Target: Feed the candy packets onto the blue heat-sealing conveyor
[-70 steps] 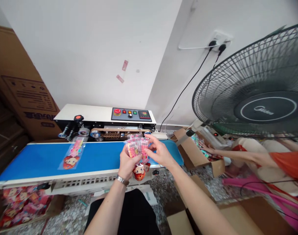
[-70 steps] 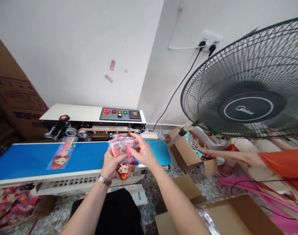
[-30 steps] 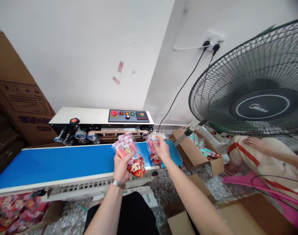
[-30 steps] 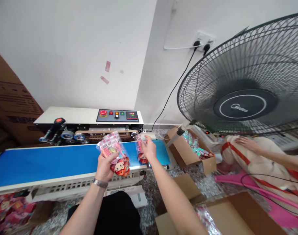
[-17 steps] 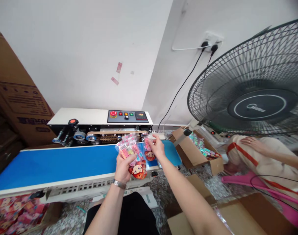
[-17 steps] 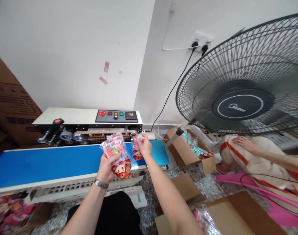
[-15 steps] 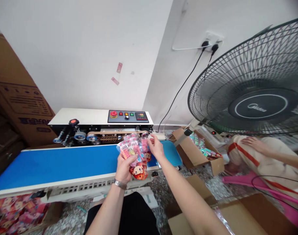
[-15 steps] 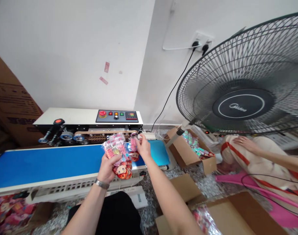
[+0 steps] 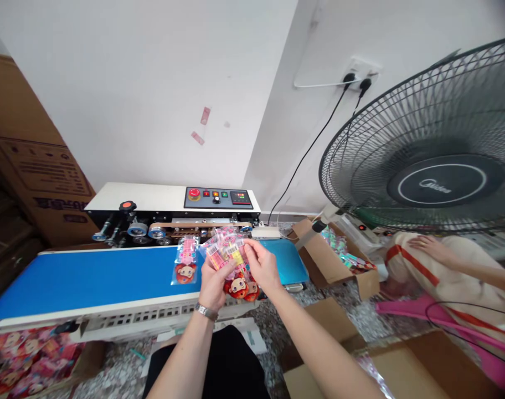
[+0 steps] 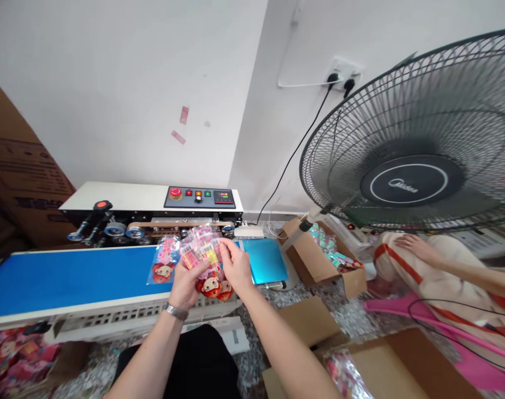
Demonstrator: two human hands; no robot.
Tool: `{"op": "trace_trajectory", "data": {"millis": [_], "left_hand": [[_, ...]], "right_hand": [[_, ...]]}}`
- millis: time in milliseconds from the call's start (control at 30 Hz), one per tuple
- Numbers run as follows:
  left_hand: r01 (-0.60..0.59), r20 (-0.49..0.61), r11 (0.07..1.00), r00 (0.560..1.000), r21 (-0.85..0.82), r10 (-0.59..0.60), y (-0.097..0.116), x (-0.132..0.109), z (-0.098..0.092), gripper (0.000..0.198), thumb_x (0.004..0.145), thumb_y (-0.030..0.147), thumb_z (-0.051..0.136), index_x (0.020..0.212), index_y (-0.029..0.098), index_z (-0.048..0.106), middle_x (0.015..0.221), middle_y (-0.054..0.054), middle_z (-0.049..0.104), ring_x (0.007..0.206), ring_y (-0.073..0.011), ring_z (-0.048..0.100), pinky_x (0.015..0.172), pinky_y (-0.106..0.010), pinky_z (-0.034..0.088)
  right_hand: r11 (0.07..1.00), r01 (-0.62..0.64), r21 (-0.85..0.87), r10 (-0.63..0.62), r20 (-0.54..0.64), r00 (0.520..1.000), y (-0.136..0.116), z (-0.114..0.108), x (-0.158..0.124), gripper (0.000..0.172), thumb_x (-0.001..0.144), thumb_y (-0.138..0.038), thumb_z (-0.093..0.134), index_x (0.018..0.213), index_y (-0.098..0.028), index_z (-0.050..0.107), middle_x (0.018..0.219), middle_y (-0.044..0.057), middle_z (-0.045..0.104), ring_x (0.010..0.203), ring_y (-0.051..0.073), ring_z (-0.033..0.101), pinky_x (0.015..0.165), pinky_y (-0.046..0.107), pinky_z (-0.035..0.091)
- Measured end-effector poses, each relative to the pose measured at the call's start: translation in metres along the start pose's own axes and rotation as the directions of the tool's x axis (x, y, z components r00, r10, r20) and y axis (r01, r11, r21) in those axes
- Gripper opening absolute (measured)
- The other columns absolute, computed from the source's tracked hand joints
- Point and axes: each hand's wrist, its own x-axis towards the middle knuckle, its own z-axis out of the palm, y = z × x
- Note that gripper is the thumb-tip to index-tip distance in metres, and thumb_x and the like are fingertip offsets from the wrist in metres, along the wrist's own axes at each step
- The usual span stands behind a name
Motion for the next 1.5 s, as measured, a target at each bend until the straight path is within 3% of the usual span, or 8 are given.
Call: {"op": "trace_trajectory", "data": {"millis": [133, 333, 633, 800, 967, 1133, 1267, 1500], "left_hand": [[-0.01, -0.017, 1.0, 1.0, 0.005, 0.01, 0.0, -0.003, 0.006, 0.054, 0.055, 0.019, 0.08, 0.105, 0.016, 0.057, 0.097, -0.007, 0.07, 0.085, -0.0209, 0.066, 0.08, -0.034, 0.051], [-0.018, -0.104, 0.999, 0.994, 0.039, 0.022, 0.001, -0.001, 0.002, 0.053, 0.053, 0.02, 0.081, 0.1, 0.016, 0.057, 0.089, -0.004, 0.07, 0.075, -0.0186, 0.066, 0.072, -0.031, 0.051], [0.05, -0.097, 0.999, 0.994, -0.001, -0.049, -0.002, 0.004, -0.009, 0.049, 0.053, 0.02, 0.081, 0.097, 0.014, 0.06, 0.084, -0.005, 0.071, 0.07, -0.0196, 0.066, 0.069, -0.035, 0.052], [0.054, -0.075, 0.998, 0.996, -0.021, -0.056, 0.002, 0.001, -0.005, 0.047, 0.054, 0.019, 0.08, 0.097, 0.014, 0.061, 0.084, -0.005, 0.072, 0.071, -0.019, 0.066, 0.07, -0.034, 0.052], [0.073, -0.048, 0.997, 0.996, -0.027, -0.074, 0.004, -0.002, 0.002, 0.047, 0.05, 0.021, 0.082, 0.093, 0.014, 0.063, 0.083, -0.005, 0.072, 0.069, -0.0189, 0.066, 0.068, -0.033, 0.052], [0.046, -0.066, 0.999, 0.997, 0.0, -0.046, -0.001, -0.003, 0.004, 0.044, 0.051, 0.023, 0.082, 0.091, 0.014, 0.065, 0.084, -0.006, 0.072, 0.071, -0.0194, 0.066, 0.07, -0.032, 0.051], [0.05, -0.111, 0.998, 0.992, -0.03, -0.053, -0.001, -0.001, 0.0, 0.043, 0.05, 0.022, 0.082, 0.09, 0.013, 0.065, 0.084, -0.006, 0.072, 0.072, -0.0186, 0.067, 0.07, -0.032, 0.052], [0.035, -0.141, 0.999, 0.989, 0.018, -0.032, -0.002, 0.005, -0.009, 0.041, 0.051, 0.023, 0.082, 0.087, 0.013, 0.065, 0.08, -0.005, 0.072, 0.068, -0.0176, 0.066, 0.066, -0.03, 0.052]], "right_hand": [[0.999, 0.023, 0.025, -0.019, -0.163, 0.986, -0.006, 0.005, -0.004, 0.032, 0.087, -0.038, 0.043, 0.106, -0.024, 0.064, 0.105, 0.006, 0.065, 0.099, 0.02, 0.058, 0.088, 0.032, 0.045], [0.976, -0.049, 0.214, 0.111, -0.29, 0.951, 0.017, -0.001, 0.012, 0.036, 0.086, -0.043, 0.042, 0.105, -0.02, 0.061, 0.105, 0.007, 0.067, 0.096, 0.02, 0.06, 0.086, 0.033, 0.047], [0.895, -0.339, -0.291, 0.269, -0.256, 0.928, 0.08, -0.028, 0.051, 0.033, 0.081, -0.033, 0.04, 0.098, -0.021, 0.065, 0.085, 0.006, 0.07, 0.081, 0.022, 0.061, 0.077, 0.035, 0.045], [0.929, -0.257, -0.266, 0.22, -0.162, 0.962, 0.064, -0.006, 0.053, 0.03, 0.079, -0.035, 0.048, 0.102, -0.021, 0.063, 0.088, 0.007, 0.069, 0.081, 0.021, 0.061, 0.078, 0.033, 0.045], [0.975, -0.071, 0.21, 0.064, 0.038, 0.997, 0.023, -0.001, 0.033, 0.032, 0.079, -0.046, 0.051, 0.098, -0.021, 0.057, 0.078, 0.001, 0.063, 0.07, 0.016, 0.058, 0.063, 0.027, 0.048], [0.986, -0.013, 0.166, 0.006, 0.041, 0.999, 0.004, -0.002, 0.018, 0.025, 0.08, -0.043, 0.052, 0.082, -0.02, 0.061, 0.072, -0.001, 0.062, 0.065, 0.013, 0.055, 0.061, 0.024, 0.044], [0.983, -0.068, 0.172, 0.094, -0.149, 0.984, 0.03, -0.01, 0.024, 0.034, 0.083, -0.047, 0.043, 0.092, -0.019, 0.06, 0.08, 0.002, 0.065, 0.072, 0.016, 0.058, 0.064, 0.025, 0.046], [0.915, -0.3, -0.27, 0.256, -0.187, 0.948, 0.088, -0.03, 0.043, 0.03, 0.08, -0.039, 0.044, 0.095, -0.02, 0.062, 0.07, 0.001, 0.066, 0.065, 0.018, 0.059, 0.063, 0.028, 0.043]]}}
